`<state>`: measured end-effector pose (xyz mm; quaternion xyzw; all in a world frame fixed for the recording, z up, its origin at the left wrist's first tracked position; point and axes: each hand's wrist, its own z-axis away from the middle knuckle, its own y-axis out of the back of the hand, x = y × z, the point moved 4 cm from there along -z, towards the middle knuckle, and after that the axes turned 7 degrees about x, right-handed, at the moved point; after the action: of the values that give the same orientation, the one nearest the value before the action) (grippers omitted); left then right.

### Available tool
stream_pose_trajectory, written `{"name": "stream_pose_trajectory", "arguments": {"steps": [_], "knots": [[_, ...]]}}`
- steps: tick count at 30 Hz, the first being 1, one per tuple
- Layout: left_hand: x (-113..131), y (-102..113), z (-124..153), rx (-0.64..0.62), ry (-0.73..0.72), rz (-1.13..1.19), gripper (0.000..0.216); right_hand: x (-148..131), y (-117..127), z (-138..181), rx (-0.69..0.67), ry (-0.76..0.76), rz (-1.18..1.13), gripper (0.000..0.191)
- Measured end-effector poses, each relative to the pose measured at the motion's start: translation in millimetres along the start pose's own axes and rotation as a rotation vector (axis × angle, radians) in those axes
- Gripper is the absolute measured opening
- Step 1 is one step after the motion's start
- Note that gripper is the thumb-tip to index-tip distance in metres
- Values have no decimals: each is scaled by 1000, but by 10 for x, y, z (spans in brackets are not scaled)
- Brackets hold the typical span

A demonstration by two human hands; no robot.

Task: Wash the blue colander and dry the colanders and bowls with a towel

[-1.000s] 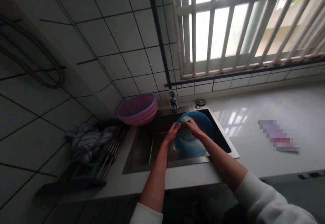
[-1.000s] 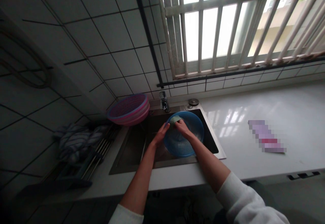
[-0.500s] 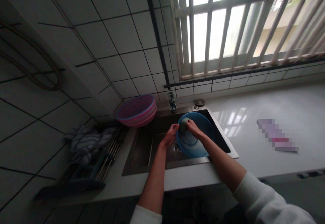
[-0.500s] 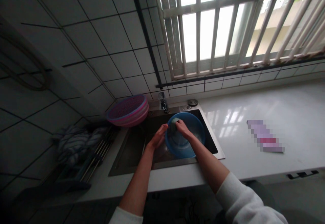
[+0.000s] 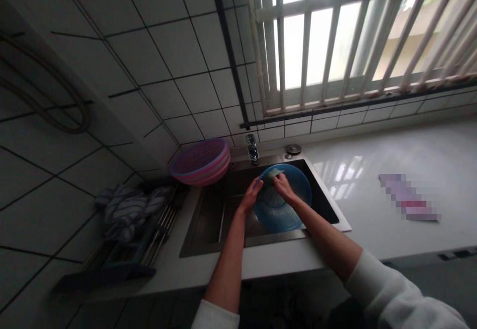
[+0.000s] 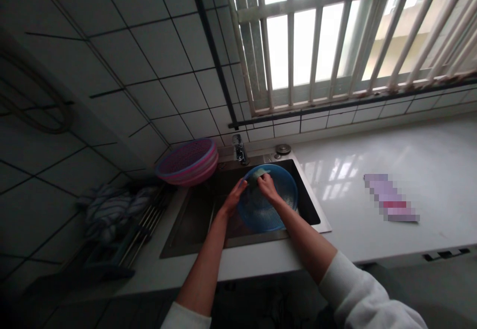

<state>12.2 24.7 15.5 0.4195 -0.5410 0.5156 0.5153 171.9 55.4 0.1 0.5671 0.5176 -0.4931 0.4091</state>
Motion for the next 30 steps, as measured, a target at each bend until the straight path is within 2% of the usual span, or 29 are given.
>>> {"name": "stream_pose_trajectory", "arguments": {"steps": [2,5,6,7,9,13,15,17,21,23,25,28,30], "knots": [[22,11,-4,23,-41,-15,71,9,-91,75,-143,2,-18,24],[28,71,-17,111,-52,-41,78,111,-369,282,-475,-31,-22,22],[27,89,-20,141,-50,-50,80,147,-433,324,-529,-37,-9,20],[29,100,-20,161,-51,-58,81,173,-461,331,-528,-33,2,20],[39,86,-12,152,-66,-65,79,182,-401,243,-378,-9,2,22],[64,-27,21,19,-92,-55,67,116,-35,-24,43,-31,-44,26],[72,-58,31,-13,-103,-62,66,83,50,-51,83,-48,-52,26],[77,-50,28,-6,-120,-71,69,64,-14,23,-41,-36,-61,26],[83,44,11,88,-136,-125,73,128,-369,334,-517,-110,-58,23],[90,70,10,113,-131,-144,73,147,-440,385,-584,-138,-61,25],[95,47,16,75,-112,-127,72,123,-373,291,-447,-114,-85,29],[93,-30,35,-22,-72,-62,70,78,-112,53,-75,-102,-107,31],[94,-58,46,-43,-65,-29,70,77,27,-39,98,-127,-105,31]]}}
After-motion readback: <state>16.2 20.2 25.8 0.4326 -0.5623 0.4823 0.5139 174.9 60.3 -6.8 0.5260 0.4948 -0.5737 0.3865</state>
